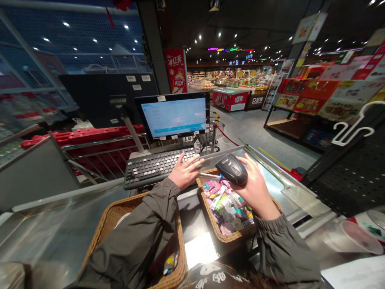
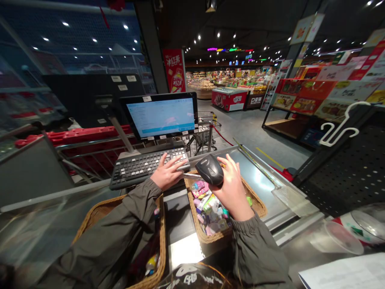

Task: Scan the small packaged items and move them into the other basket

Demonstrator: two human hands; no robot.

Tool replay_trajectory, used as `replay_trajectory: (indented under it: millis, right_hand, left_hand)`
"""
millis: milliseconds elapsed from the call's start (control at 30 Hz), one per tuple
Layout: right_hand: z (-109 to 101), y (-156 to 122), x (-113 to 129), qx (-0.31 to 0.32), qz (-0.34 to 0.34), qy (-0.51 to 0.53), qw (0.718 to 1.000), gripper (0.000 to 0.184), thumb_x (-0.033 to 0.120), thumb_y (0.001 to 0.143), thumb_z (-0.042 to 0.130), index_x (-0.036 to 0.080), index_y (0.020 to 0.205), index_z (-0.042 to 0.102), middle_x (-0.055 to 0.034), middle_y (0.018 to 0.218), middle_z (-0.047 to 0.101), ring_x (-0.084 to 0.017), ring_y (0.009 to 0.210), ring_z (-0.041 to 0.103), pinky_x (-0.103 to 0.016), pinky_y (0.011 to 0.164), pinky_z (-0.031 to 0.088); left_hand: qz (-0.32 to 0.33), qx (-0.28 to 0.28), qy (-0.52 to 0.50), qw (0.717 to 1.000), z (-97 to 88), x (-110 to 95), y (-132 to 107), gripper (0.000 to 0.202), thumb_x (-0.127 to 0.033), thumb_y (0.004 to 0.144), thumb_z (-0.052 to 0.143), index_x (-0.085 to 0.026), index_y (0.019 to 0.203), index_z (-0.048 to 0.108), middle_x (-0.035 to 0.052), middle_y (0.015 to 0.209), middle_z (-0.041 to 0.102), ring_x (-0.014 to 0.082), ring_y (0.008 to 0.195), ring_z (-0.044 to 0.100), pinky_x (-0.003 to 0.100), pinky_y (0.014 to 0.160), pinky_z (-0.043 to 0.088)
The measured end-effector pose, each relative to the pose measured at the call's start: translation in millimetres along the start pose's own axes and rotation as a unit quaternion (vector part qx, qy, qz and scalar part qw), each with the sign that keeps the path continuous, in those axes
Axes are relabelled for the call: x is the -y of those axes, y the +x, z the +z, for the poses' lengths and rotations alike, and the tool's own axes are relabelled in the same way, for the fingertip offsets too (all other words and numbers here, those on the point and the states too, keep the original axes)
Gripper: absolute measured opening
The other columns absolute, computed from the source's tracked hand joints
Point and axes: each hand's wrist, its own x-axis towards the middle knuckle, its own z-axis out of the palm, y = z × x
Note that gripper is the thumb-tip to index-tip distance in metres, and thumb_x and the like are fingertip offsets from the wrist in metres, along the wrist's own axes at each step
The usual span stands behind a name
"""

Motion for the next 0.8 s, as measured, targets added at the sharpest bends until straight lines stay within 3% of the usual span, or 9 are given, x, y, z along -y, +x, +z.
replay_trajectory:
  millis: [167, 333, 533, 800]
  right_hand:
    - [7, 11, 26, 0.017, -0.019, 0.019, 0.999, 0.037, 0.026, 0.074, 0.063, 0.019, 0.110, 0.062, -0.0166, 0.135, 0.053, -0.041, 0.143, 0.030, -0.071, 0.112, 0.022]
    - [16, 20, 54, 0.026, -0.058, 0.034, 0.997, 0.040, 0.024, 0.074, 0.062, 0.019, 0.113, 0.061, -0.0167, 0.137, 0.052, -0.040, 0.144, 0.028, -0.071, 0.113, 0.021]
    - [26, 23, 82, 0.032, -0.110, 0.041, 0.993, 0.043, 0.022, 0.072, 0.063, 0.017, 0.115, 0.062, -0.0175, 0.138, 0.051, -0.041, 0.143, 0.028, -0.070, 0.112, 0.025]
    - [33, 20, 107, 0.037, -0.134, 0.037, 0.990, 0.042, 0.022, 0.072, 0.062, 0.019, 0.114, 0.063, -0.0168, 0.143, 0.046, -0.042, 0.147, 0.019, -0.072, 0.112, 0.021]
  left_hand:
    - [-0.063, -0.064, 0.046, 0.995, -42.5, 25, -4, 0.011, -0.024, 0.089, 0.059, -0.024, 0.085, 0.069, 0.0030, 0.142, 0.056, 0.0263, 0.140, 0.041, 0.060, 0.122, 0.000]
    - [-0.095, -0.109, 0.085, 0.986, -74.7, 41, -14, 0.010, -0.024, 0.088, 0.060, -0.025, 0.089, 0.070, 0.0045, 0.140, 0.058, 0.0270, 0.139, 0.042, 0.059, 0.122, 0.001]
    - [-0.119, -0.110, 0.113, 0.980, -102.1, 52, -31, 0.012, -0.027, 0.088, 0.060, -0.026, 0.095, 0.070, 0.0056, 0.142, 0.056, 0.0289, 0.140, 0.041, 0.061, 0.121, 0.004]
    - [-0.161, -0.106, 0.126, 0.973, -126.1, 55, -56, 0.017, -0.030, 0.088, 0.062, -0.026, 0.102, 0.070, 0.0070, 0.149, 0.047, 0.0297, 0.142, 0.037, 0.059, 0.121, 0.000]
